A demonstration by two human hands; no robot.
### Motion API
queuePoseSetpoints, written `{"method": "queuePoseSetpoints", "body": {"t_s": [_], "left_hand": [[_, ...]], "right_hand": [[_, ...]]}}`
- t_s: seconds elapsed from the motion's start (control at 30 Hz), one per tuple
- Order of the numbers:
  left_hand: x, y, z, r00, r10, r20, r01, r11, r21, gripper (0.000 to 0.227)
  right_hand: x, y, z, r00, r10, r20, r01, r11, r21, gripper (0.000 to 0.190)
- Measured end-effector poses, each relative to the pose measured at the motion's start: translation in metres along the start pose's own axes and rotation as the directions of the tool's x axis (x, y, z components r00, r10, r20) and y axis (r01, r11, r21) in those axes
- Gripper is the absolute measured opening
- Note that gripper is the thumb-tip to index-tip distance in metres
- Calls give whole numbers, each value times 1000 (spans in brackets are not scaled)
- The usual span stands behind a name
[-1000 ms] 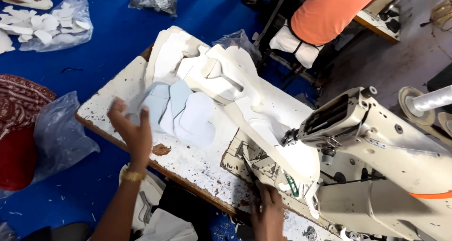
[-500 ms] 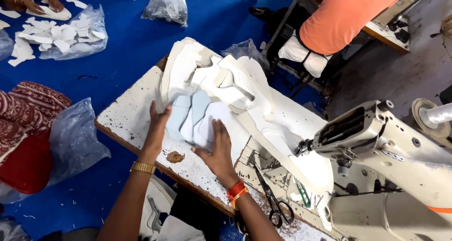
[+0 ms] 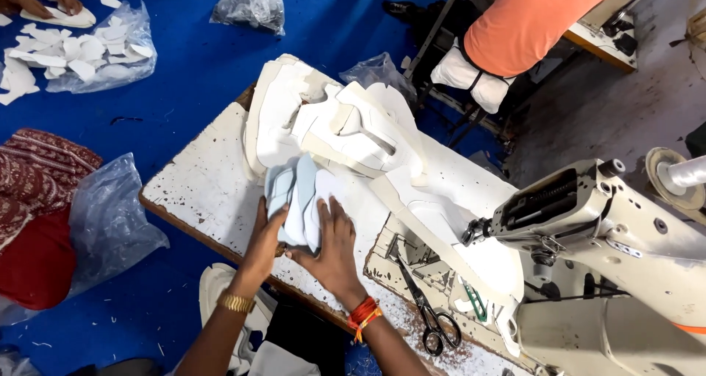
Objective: The person stitches together components of shoe uppers using an industrial sewing machine.
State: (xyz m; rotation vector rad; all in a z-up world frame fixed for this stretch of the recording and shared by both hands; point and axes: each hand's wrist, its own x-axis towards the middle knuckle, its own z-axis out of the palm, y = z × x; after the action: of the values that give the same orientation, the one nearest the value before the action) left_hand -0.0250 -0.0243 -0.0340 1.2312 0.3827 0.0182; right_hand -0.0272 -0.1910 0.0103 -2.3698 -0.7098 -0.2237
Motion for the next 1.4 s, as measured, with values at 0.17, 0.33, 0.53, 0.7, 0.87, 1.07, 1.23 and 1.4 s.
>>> {"method": "queuePoseSetpoints", "body": {"t_s": [0.17,0.33,0.53,0.7,0.87,1.07,1.23,1.4], "left_hand": [[-45,-6,12,992,-128,12,128,983,-131,95],[-74,-7,19,981,-187,51,191,977,-90,90],[-90,-18,36,988,-90,128,106,986,-129,77],[-101,16,60,985,-27,173,28,1000,-7,62],[-117,42,83,973,-103,205,41,957,286,59],[-139,42,132,868,-388,311,303,909,287,72],[-155,-14,157,745,-278,606,130,952,277,85],[-188,-24,194,439,-207,874,125,978,169,82]], "right_hand": [[-28,-15,-9,999,29,-28,-30,999,-24,121],[-55,-11,-21,998,-21,-62,15,994,-111,118],[-76,-4,-32,976,-151,-160,122,977,-175,116],[-90,-3,-50,948,-211,-239,145,953,-265,111],[-113,-4,-69,919,-215,-331,124,953,-275,105],[-158,4,-97,860,-148,-487,-30,940,-339,99],[-208,10,-134,789,-93,-607,-162,922,-352,89],[-271,8,-151,682,2,-731,-350,879,-324,67]]}}
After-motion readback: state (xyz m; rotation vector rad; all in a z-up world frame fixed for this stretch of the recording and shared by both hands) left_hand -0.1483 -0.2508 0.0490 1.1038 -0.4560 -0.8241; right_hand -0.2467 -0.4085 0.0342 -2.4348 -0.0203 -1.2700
